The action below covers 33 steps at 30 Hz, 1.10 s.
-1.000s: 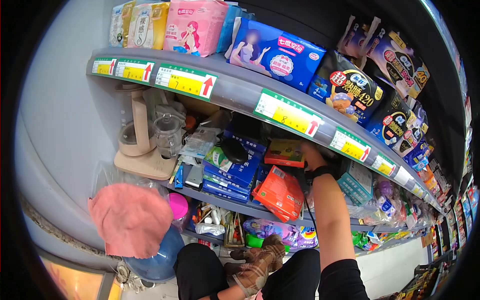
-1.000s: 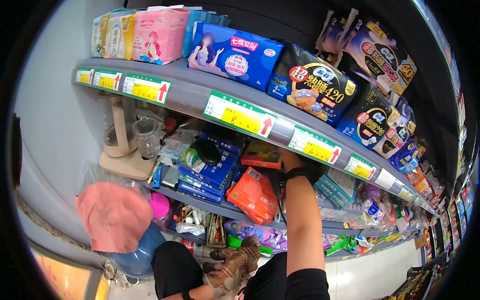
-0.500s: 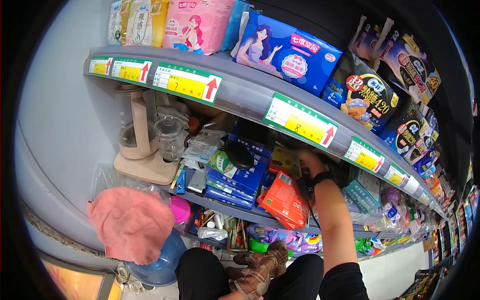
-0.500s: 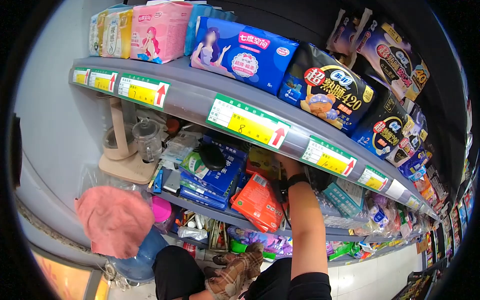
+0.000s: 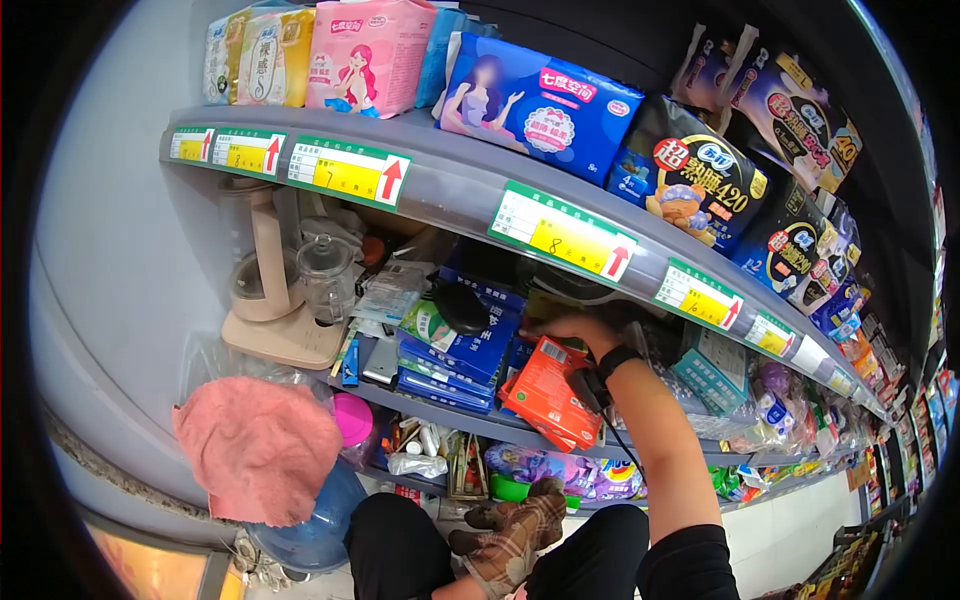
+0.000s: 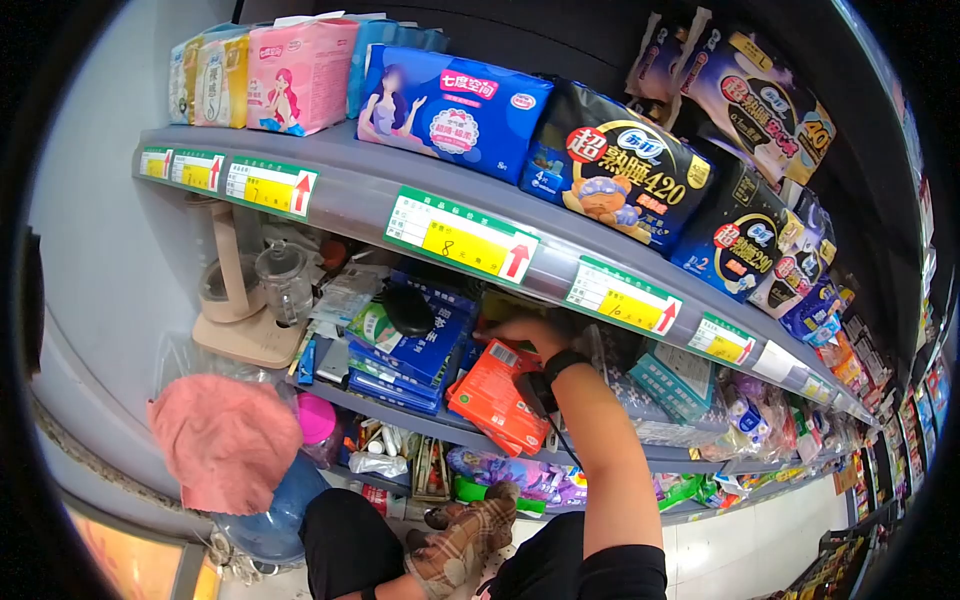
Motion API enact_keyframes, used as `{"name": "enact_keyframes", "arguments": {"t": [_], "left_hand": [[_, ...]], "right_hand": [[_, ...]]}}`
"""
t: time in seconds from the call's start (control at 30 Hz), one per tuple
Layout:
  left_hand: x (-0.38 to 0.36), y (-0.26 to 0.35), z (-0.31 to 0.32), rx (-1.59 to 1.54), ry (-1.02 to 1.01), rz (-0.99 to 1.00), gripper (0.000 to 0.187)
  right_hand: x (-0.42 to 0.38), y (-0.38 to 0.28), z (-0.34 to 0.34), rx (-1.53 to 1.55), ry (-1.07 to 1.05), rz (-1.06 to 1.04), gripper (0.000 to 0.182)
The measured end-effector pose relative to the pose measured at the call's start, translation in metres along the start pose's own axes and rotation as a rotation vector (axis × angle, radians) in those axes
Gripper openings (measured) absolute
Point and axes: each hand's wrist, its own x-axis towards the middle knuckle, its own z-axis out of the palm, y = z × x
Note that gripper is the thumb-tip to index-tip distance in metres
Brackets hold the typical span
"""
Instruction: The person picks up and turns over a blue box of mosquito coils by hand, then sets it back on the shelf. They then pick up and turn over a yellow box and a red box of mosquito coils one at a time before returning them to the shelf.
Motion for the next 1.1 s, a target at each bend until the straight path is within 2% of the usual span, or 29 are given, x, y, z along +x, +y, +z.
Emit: {"name": "enact_keyframes", "arguments": {"t": [0.13,0.23,0.33,0.47,0.53,0.57,0.6,0.63,0.67,0.7,0.77,0.83,0.9,0.97,1.1], "left_hand": [[0.002,0.002,0.002,0.065,-0.075,-0.025,0.023],[0.003,0.003,0.002,0.146,-0.151,-0.053,0.027],[0.005,0.001,0.002,0.214,-0.255,-0.097,0.032],[0.014,-0.005,0.008,0.292,-0.44,-0.194,0.039],[0.018,-0.008,0.01,0.308,-0.502,-0.241,0.043],[0.02,-0.009,0.01,0.303,-0.514,-0.25,0.045],[0.018,-0.001,0.004,0.32,-0.439,-0.227,0.04],[0.021,0.011,-0.001,0.202,-0.355,-0.217,0.031],[0.024,0.023,-0.006,0.085,-0.275,-0.199,0.022],[0.029,0.032,-0.012,-0.169,-0.182,-0.192,0.007],[0.027,0.02,-0.014,-0.597,-0.125,-0.09,0.009],[0.016,-0.017,-0.003,-0.942,-0.201,0.097,0.039],[0.009,-0.015,-0.006,-0.734,-0.211,-0.136,0.034],[0.003,-0.012,-0.008,-0.75,-0.156,-0.287,0.027],[-0.001,-0.01,0.009,-1.215,0.078,-0.441,0.012]], "right_hand": [[-0.002,0.0,0.001,-0.07,-0.003,-0.031,0.087],[-0.002,0.015,-0.01,0.055,0.075,-0.107,0.1],[-0.029,0.006,-0.033,0.212,0.054,-0.083,0.103],[-0.141,-0.079,-0.076,0.145,-0.123,-0.173,0.109],[-0.156,-0.067,-0.059,0.022,-0.21,-0.185,0.124],[-0.171,-0.062,-0.045,-0.138,-0.226,-0.169,0.127],[-0.19,-0.069,-0.034,-0.297,-0.241,-0.159,0.129],[-0.207,-0.075,-0.023,-0.458,-0.25,-0.153,0.132],[-0.219,-0.078,-0.011,-0.524,-0.145,-0.158,0.128],[-0.224,-0.075,0.0,-0.52,-0.063,-0.175,0.126],[-0.228,-0.067,0.017,-0.511,0.107,-0.21,0.123],[-0.236,-0.07,0.018,-0.461,0.164,-0.268,0.106],[-0.239,-0.063,0.02,-0.423,0.205,-0.338,0.095],[-0.245,-0.064,0.025,-0.398,0.267,-0.34,0.087],[-0.243,-0.057,0.022,-0.312,0.439,-0.506,0.065]]}}
